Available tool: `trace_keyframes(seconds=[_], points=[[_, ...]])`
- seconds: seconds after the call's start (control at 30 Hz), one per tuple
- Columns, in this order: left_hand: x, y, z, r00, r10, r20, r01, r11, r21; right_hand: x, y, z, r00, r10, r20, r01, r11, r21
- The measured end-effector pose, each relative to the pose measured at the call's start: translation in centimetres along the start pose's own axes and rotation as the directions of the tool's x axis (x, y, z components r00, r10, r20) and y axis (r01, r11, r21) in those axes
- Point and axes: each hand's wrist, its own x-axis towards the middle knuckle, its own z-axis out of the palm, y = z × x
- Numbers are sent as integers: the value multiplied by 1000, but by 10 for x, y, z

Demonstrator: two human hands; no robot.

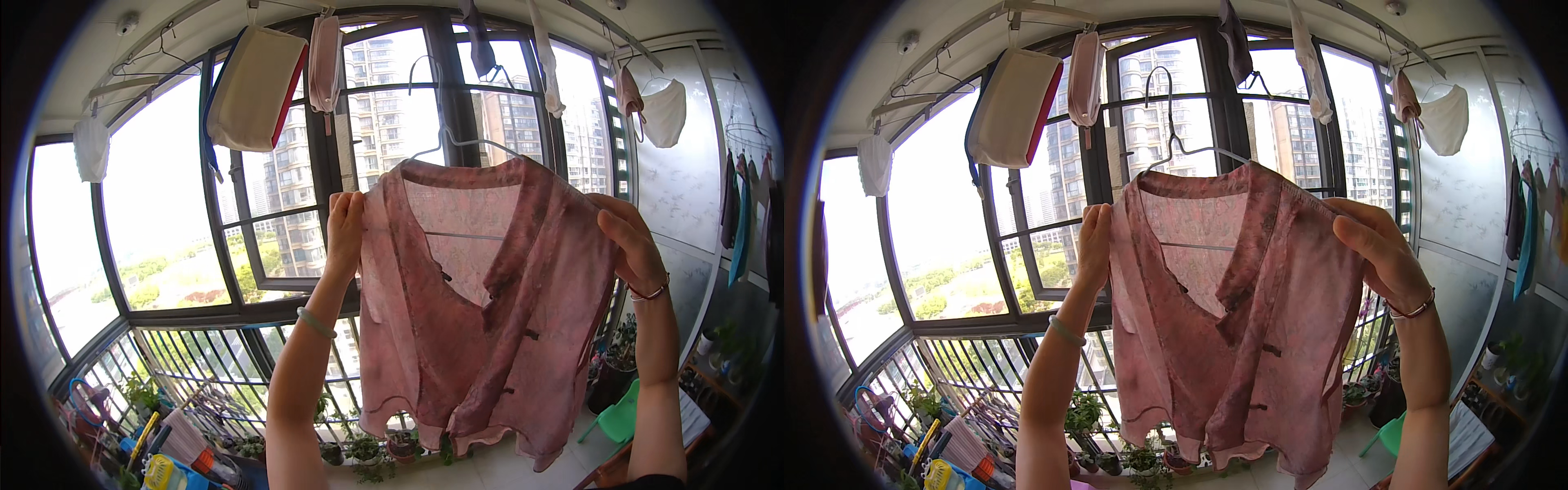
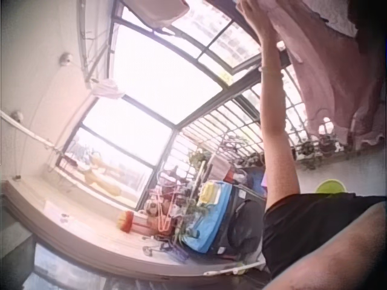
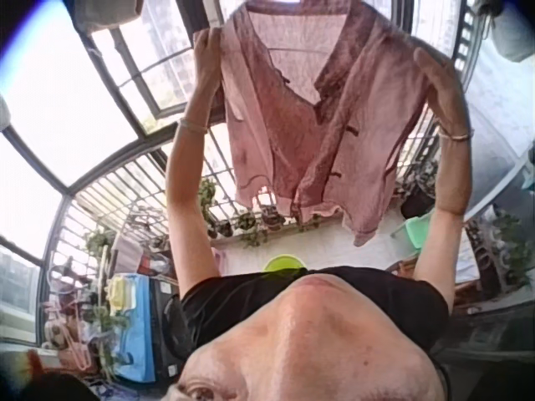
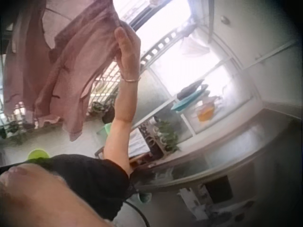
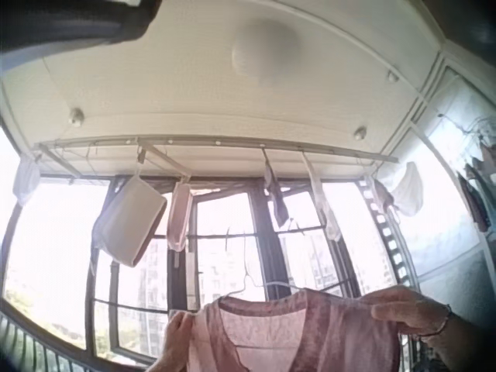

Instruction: The person loads wet clothes from a green basin into a front-loading washing machine, closes the door, and starts the cycle. They then hang a pair of yellow socks and a pink shirt on a drying rack on the balcony.

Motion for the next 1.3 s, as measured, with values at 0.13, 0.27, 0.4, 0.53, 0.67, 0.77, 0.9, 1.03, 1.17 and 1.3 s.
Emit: trace_keyframes(seconds=[0.13,0.27,0.4,0.53,0.67,0.77,0.9,1.03,1.17,1.3], points=[[19,-10,0,993,-106,52,115,967,-228,1,3,35,991,-90,-100,98,993,73],[39,-7,5,987,-126,104,154,925,-348,10,6,50,960,-233,-155,240,970,27],[45,-6,14,983,-149,109,181,896,-406,9,13,59,898,-392,-199,368,918,-146],[43,-6,16,975,-189,115,221,873,-436,18,22,48,864,-489,-124,327,730,-600],[51,-9,15,954,-210,212,284,859,-427,42,29,37,758,-557,-339,301,760,-575],[65,-24,15,926,-212,313,324,871,-369,71,28,43,656,-585,-477,375,801,-466],[74,-31,11,935,-238,262,303,922,-243,100,19,44,588,-724,-360,379,640,-668],[63,-33,8,939,-269,216,302,943,-141,145,3,45,481,-804,-350,436,566,-700],[44,-34,3,946,-267,183,290,950,-114,203,-9,40,463,-827,-318,418,521,-744],[39,-38,13,956,-203,210,230,966,-114,258,-30,43,385,-882,-270,522,450,-725]])
